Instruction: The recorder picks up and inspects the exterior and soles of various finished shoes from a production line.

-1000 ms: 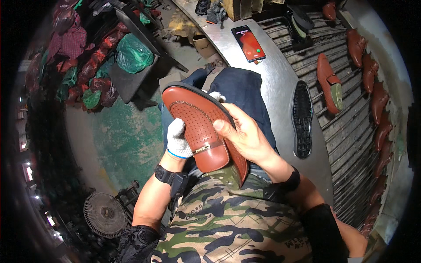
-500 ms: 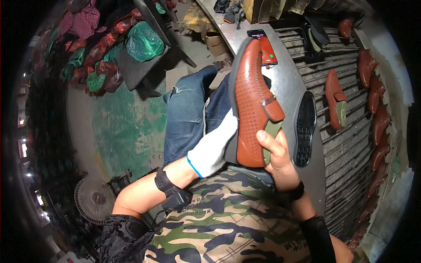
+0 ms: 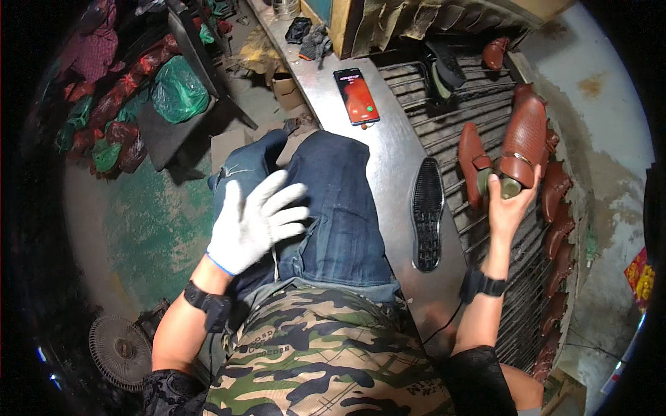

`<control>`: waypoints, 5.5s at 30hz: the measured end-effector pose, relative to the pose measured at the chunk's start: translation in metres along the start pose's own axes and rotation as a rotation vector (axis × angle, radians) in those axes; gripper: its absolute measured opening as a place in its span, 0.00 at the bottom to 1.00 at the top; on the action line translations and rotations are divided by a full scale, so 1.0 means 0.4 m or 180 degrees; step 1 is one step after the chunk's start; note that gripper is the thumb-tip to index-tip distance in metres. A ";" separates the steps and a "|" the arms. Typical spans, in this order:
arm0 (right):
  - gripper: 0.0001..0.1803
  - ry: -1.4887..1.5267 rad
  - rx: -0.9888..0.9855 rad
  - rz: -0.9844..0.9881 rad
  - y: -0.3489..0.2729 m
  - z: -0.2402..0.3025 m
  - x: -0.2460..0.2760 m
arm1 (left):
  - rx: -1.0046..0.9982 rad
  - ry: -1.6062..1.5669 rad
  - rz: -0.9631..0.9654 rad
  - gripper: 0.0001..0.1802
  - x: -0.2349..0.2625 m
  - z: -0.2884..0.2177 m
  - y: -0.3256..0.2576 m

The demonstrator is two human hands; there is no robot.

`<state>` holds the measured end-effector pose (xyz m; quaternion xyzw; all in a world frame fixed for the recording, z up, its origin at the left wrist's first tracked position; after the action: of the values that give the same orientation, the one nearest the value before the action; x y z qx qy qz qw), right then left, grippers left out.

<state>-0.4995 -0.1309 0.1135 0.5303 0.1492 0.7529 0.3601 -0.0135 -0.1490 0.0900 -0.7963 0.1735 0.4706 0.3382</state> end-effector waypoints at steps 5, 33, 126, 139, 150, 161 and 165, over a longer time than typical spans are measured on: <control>0.58 -0.0492 -0.1187 0.1247 0.056 -0.438 -0.009 | -0.0267 -0.0133 -0.0126 0.48 0.025 -0.047 -0.018; 0.53 -0.0625 -0.1445 0.1391 -0.043 -0.272 -0.120 | -0.0054 -0.0029 0.1290 0.58 -0.082 0.083 0.139; 0.40 0.5285 -0.2292 0.3960 -0.212 0.765 -0.350 | -0.3599 0.6490 0.0651 0.21 -0.132 -0.056 -0.072; 0.75 0.3165 0.1103 0.1999 -0.161 0.769 -0.169 | -0.3983 0.4071 -0.2048 0.43 -0.106 -0.115 -0.033; 0.67 0.3211 0.1551 0.1815 -0.206 0.720 -0.130 | -0.3054 0.2346 -0.0902 0.23 -0.091 -0.052 0.049; 0.84 0.4450 0.1678 0.1286 -0.187 0.721 -0.101 | -0.3873 0.3398 -0.0068 0.32 -0.246 -0.117 0.027; 0.82 0.5238 0.0522 0.0997 -0.195 0.705 -0.120 | -0.4551 0.3602 0.0232 0.33 -0.243 -0.095 0.073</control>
<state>-0.2055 -0.1546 0.1440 -0.1487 0.3431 0.9274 -0.0118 -0.0553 -0.2003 0.1759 -0.9222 0.0056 0.0156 -0.3865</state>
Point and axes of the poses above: each hand's wrist, its own y-axis towards the middle knuckle, its own x-axis out of the back of the hand, z = x × y, the point moved 2 cm from there along y, towards the middle knuckle, and after that the axes turned 1 degree about x, right-handed, at the moved point
